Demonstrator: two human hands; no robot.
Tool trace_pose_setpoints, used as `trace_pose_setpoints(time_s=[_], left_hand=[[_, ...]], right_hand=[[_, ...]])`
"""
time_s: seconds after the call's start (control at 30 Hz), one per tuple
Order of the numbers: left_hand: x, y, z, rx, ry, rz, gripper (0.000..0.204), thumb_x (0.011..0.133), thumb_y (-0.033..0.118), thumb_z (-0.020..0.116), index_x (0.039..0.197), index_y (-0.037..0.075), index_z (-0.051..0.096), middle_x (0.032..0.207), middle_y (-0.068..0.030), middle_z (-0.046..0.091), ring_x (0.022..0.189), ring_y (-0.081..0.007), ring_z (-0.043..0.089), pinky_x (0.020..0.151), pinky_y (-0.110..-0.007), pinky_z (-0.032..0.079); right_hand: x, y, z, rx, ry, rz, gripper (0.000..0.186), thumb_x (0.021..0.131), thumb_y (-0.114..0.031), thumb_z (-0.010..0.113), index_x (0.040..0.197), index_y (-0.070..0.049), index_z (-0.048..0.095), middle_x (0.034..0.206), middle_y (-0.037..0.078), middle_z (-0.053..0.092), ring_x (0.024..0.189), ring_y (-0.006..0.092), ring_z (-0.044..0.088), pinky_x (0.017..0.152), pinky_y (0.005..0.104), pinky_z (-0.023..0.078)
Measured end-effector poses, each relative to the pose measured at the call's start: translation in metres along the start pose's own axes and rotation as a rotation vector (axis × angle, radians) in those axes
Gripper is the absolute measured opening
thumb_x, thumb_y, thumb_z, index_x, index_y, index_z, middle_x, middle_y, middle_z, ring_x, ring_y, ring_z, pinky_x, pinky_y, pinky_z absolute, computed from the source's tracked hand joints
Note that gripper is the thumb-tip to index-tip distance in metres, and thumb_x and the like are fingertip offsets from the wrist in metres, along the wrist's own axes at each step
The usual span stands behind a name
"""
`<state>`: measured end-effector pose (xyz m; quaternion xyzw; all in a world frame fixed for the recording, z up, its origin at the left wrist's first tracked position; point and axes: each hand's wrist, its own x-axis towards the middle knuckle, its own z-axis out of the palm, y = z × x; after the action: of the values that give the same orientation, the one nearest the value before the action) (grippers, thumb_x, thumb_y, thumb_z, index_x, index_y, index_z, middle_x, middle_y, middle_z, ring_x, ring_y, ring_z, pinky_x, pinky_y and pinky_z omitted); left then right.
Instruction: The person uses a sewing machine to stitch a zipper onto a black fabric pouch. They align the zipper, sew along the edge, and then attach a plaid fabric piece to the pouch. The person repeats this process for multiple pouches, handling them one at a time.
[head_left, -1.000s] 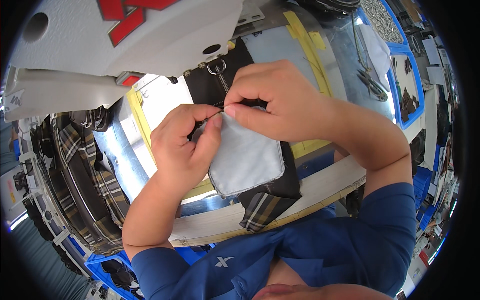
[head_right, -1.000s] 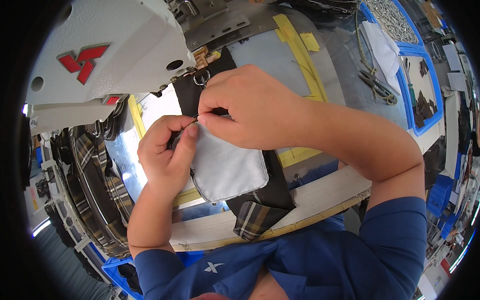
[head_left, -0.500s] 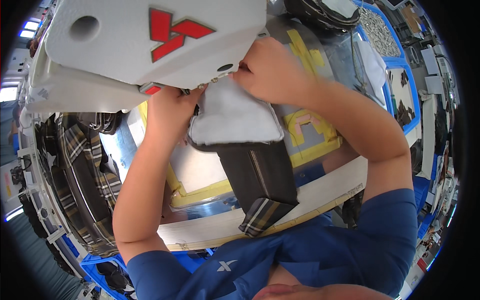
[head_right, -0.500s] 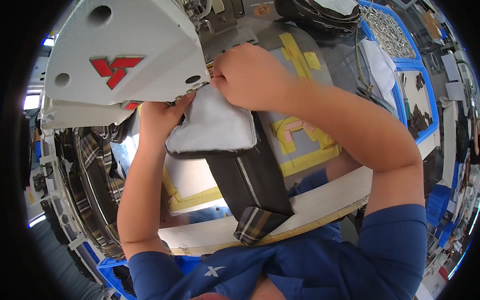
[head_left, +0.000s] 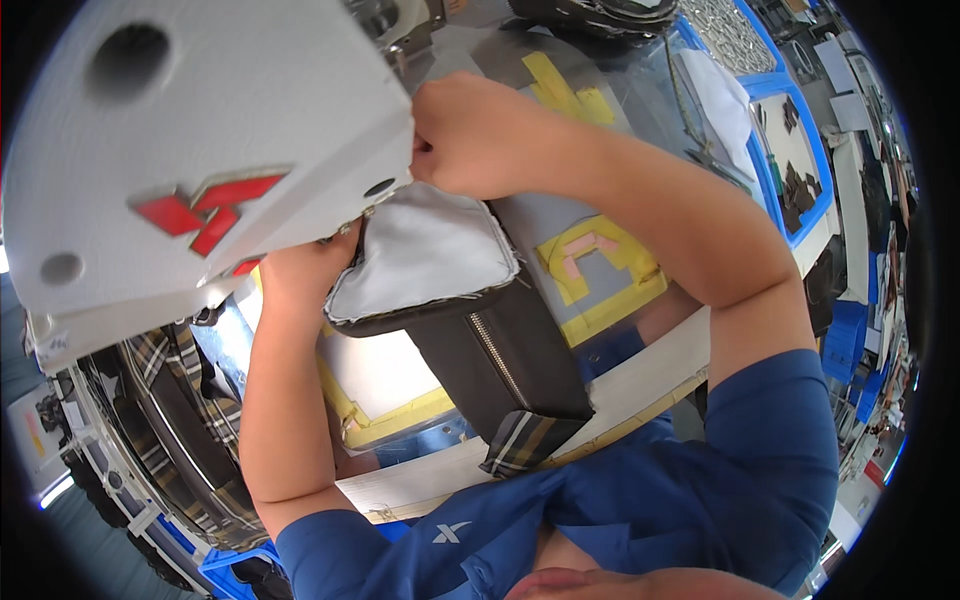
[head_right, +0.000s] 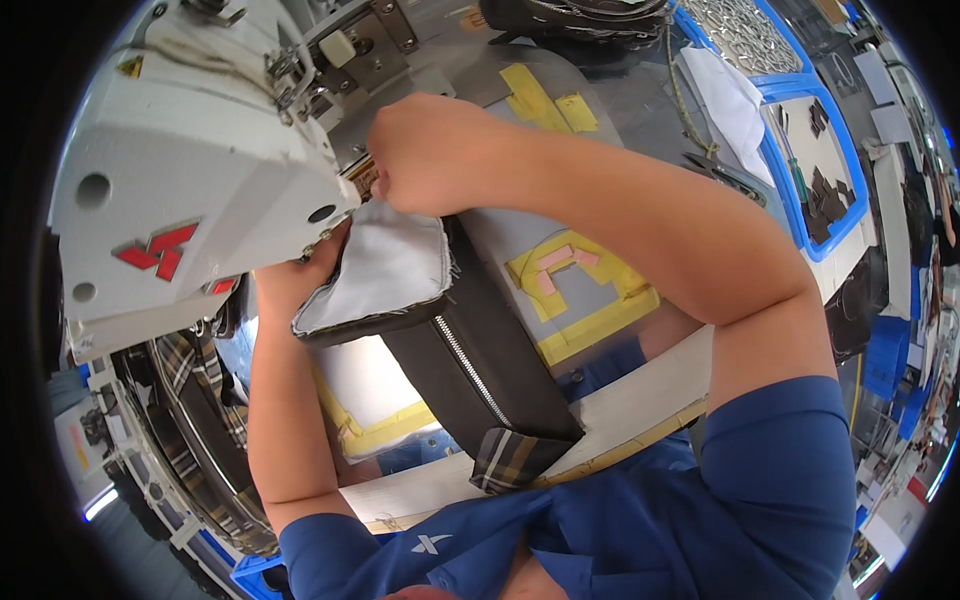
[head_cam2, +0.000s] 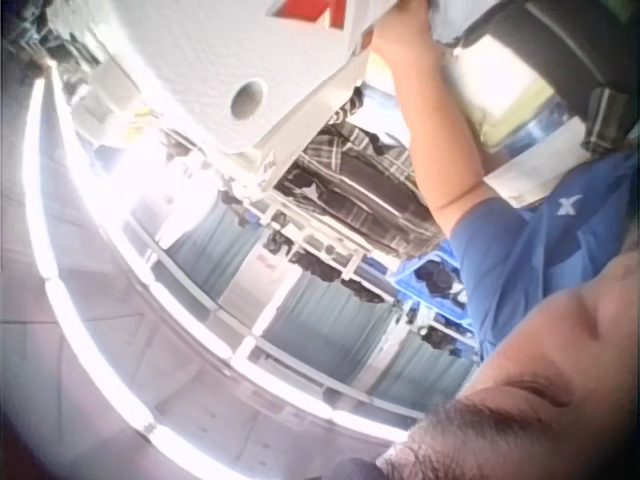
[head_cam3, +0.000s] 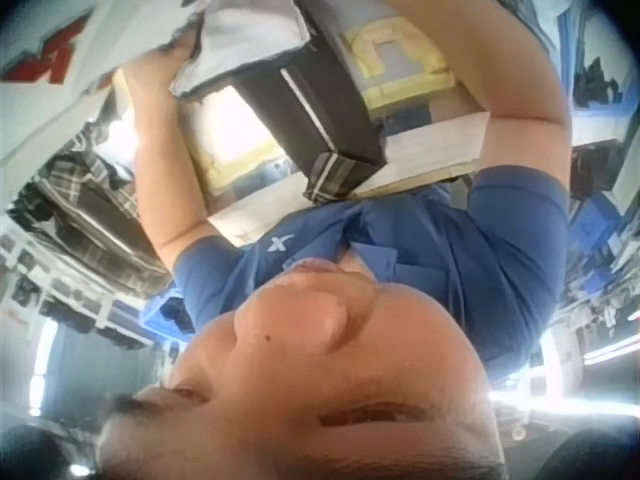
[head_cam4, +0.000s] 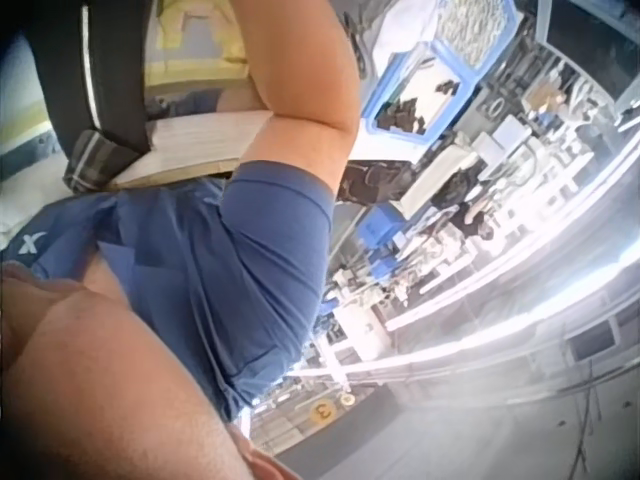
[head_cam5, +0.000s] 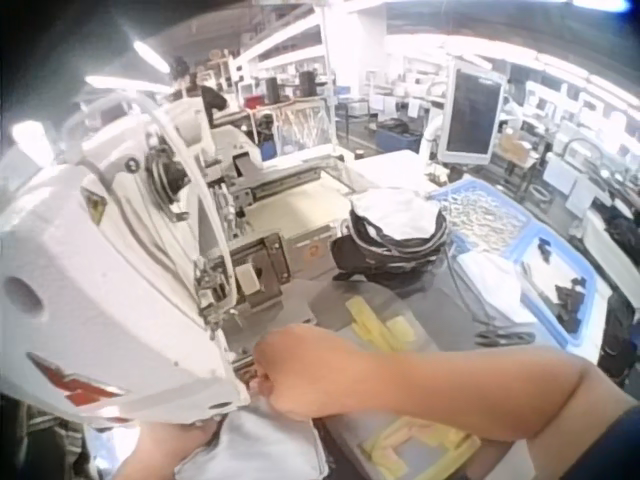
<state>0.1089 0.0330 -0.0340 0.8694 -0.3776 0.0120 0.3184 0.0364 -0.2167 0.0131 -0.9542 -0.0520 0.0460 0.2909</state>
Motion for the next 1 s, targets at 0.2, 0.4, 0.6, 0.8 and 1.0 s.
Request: trace_pose_setpoints(time_s=[0.2, 0.4, 0.6, 0.8, 1.0], left_hand=[[0.003, -0.011, -0.001, 0.051, -0.003, 0.07, 0.03, 0.079, 0.015, 0.086, 0.108, 0.007, 0.081, 0.1, -0.0133, 0.08, 0.09, -0.0332, 0.076, 0.081, -0.041, 0.059], [0.009, -0.003, -0.004, 0.046, 0.025, 0.184, 0.022, 0.084, 0.007, 0.088, 0.102, 0.0, 0.079, 0.093, -0.0098, 0.08, 0.082, -0.0223, 0.075, 0.077, -0.035, 0.058], [0.009, -0.008, -0.005, 0.068, 0.036, 0.232, 0.023, 0.086, 0.007, 0.087, 0.106, -0.001, 0.079, 0.097, -0.0097, 0.08, 0.083, -0.0215, 0.074, 0.079, -0.035, 0.058], [0.009, -0.006, -0.001, 0.004, 0.078, 0.211, 0.023, 0.086, 0.005, 0.086, 0.107, -0.002, 0.079, 0.098, -0.0084, 0.08, 0.086, -0.0186, 0.073, 0.082, -0.034, 0.058], [0.005, -0.01, 0.003, -0.12, 0.073, 0.134, 0.025, 0.085, 0.006, 0.088, 0.107, -0.002, 0.079, 0.098, -0.0077, 0.08, 0.086, -0.0171, 0.073, 0.08, -0.033, 0.058]], right_hand=[[0.002, -0.001, 0.0, 0.066, -0.008, 0.06, 0.022, 0.087, -0.022, 0.074, 0.09, 0.0, 0.076, 0.085, 0.02, 0.073, 0.09, 0.0422, 0.072, 0.077, 0.0521, 0.056], [0.003, -0.001, 0.001, 0.021, -0.041, 0.069, 0.023, 0.09, -0.024, 0.075, 0.093, -0.002, 0.078, 0.093, 0.019, 0.076, 0.097, 0.042, 0.073, 0.081, 0.0527, 0.058], [0.004, -0.007, -0.002, 0.022, -0.065, 0.121, 0.025, 0.089, -0.025, 0.075, 0.097, -0.001, 0.079, 0.093, 0.02, 0.076, 0.1, 0.0418, 0.073, 0.082, 0.0528, 0.058], [0.006, -0.008, -0.002, -0.019, -0.048, 0.113, 0.025, 0.089, -0.025, 0.076, 0.096, -0.002, 0.079, 0.094, 0.02, 0.077, 0.1, 0.0419, 0.073, 0.082, 0.0526, 0.058], [0.004, 0.004, 0.003, -0.021, 0.001, 0.085, 0.025, 0.09, -0.026, 0.076, 0.09, 0.0, 0.078, 0.086, 0.02, 0.075, 0.092, 0.0431, 0.073, 0.078, 0.052, 0.057]])
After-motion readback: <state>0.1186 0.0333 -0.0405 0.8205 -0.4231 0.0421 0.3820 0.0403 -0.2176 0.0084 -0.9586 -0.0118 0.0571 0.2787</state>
